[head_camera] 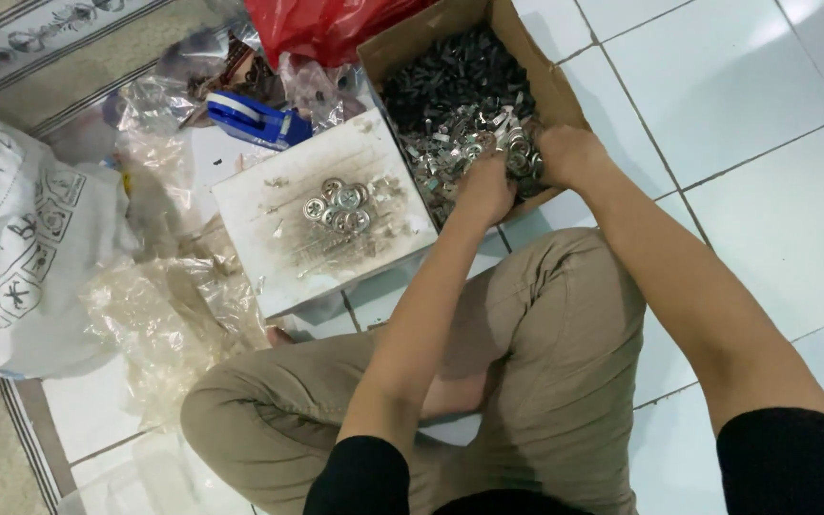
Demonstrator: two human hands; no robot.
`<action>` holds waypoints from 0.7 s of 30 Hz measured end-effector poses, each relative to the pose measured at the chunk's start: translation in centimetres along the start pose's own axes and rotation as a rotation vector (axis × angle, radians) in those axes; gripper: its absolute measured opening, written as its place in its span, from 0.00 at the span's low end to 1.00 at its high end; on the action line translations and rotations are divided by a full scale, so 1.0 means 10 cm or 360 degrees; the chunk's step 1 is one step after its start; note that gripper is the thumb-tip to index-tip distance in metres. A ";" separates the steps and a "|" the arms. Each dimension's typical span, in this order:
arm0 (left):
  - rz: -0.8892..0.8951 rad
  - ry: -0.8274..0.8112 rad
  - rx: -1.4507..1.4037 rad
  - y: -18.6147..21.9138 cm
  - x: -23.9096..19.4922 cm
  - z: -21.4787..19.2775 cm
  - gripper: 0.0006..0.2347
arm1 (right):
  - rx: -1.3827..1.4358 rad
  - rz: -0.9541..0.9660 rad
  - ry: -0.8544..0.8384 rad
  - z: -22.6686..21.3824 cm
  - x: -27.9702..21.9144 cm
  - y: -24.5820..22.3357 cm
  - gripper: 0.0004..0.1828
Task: The person sits on the floor and sorts small metal hardware pieces from a cardboard box onto a white board. They then place the sorted pieces into small plastic bags and seal them using a blue tape dispenser.
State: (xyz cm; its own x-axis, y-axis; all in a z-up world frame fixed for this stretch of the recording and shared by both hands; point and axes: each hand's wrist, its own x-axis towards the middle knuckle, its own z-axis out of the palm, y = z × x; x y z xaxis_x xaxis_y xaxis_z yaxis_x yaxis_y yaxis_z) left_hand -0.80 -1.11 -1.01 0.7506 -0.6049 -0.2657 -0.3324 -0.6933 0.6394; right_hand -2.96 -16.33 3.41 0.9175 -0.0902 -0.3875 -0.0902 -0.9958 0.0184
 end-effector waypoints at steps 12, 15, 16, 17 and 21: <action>0.0086 0.0035 0.0166 -0.21 0.48 0.57 0.12 | 0.0232 0.0055 -0.0058 0.05 0.01 0.03 0.06; 0.0154 0.0032 0.0364 -0.08 0.36 0.41 0.10 | 0.0180 0.0016 -0.0083 0.38 0.21 0.17 0.09; 0.0128 0.0039 0.0364 -0.10 0.42 0.51 0.10 | 0.0179 -0.0011 -0.0089 0.42 0.20 0.21 0.09; 0.0174 0.0106 0.0358 -0.14 0.51 0.59 0.10 | 0.0190 0.0004 -0.0083 0.47 0.24 0.24 0.09; 0.0233 0.0195 0.0243 -0.02 0.32 0.36 0.13 | 0.0131 -0.0006 0.0018 0.70 0.41 0.37 0.11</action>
State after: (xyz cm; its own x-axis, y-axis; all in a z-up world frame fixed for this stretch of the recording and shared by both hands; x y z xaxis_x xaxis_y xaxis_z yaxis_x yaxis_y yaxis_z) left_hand -0.41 -4.34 -4.58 0.7488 -0.6576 -0.0828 -0.5182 -0.6587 0.5455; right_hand -2.26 -20.28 -4.53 0.9221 -0.0869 -0.3770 -0.1176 -0.9913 -0.0591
